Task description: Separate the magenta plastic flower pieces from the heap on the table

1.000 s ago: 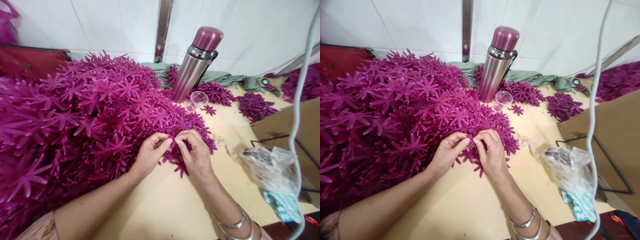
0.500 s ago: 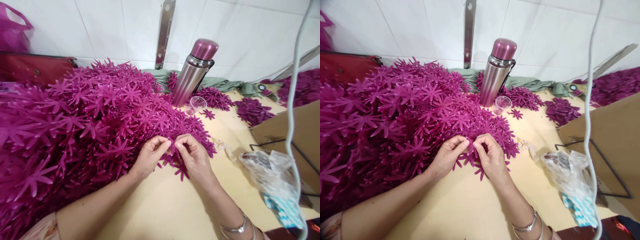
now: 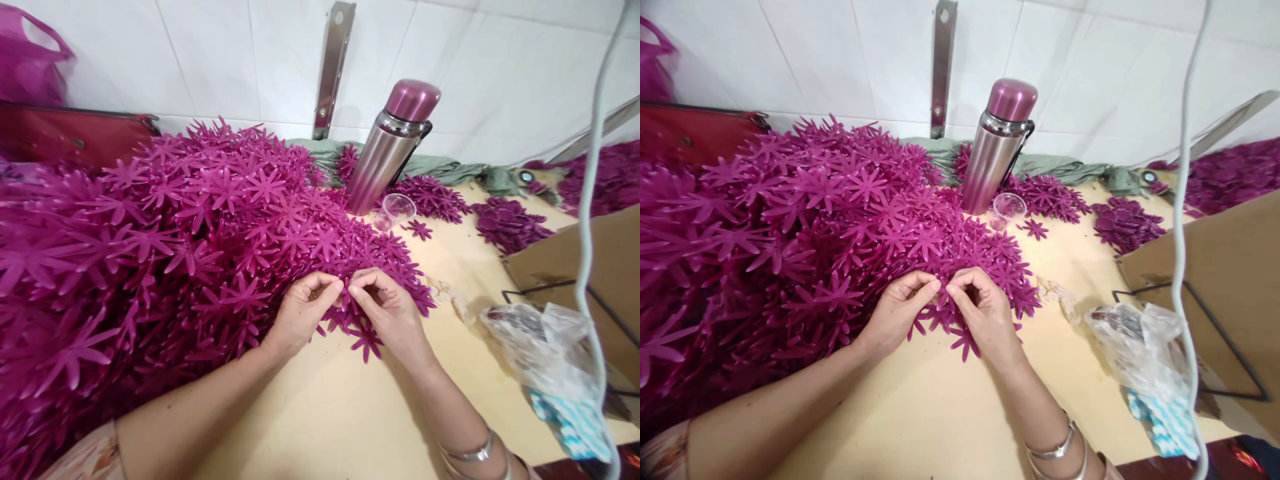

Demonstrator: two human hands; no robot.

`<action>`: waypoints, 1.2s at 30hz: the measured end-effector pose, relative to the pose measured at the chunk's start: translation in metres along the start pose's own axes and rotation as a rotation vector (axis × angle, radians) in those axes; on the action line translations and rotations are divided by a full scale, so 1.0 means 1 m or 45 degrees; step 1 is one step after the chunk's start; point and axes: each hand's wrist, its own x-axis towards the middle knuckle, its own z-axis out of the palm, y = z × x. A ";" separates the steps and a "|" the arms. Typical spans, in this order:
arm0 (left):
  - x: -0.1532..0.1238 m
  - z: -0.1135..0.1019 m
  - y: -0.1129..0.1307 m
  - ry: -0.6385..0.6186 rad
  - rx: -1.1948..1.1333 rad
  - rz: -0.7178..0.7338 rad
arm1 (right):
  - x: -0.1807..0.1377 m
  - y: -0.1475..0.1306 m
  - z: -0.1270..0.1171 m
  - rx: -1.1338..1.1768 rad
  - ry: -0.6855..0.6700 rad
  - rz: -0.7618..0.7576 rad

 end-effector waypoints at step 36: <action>0.003 0.003 -0.014 0.150 -0.088 0.072 | 0.011 -0.003 -0.011 0.787 0.520 0.240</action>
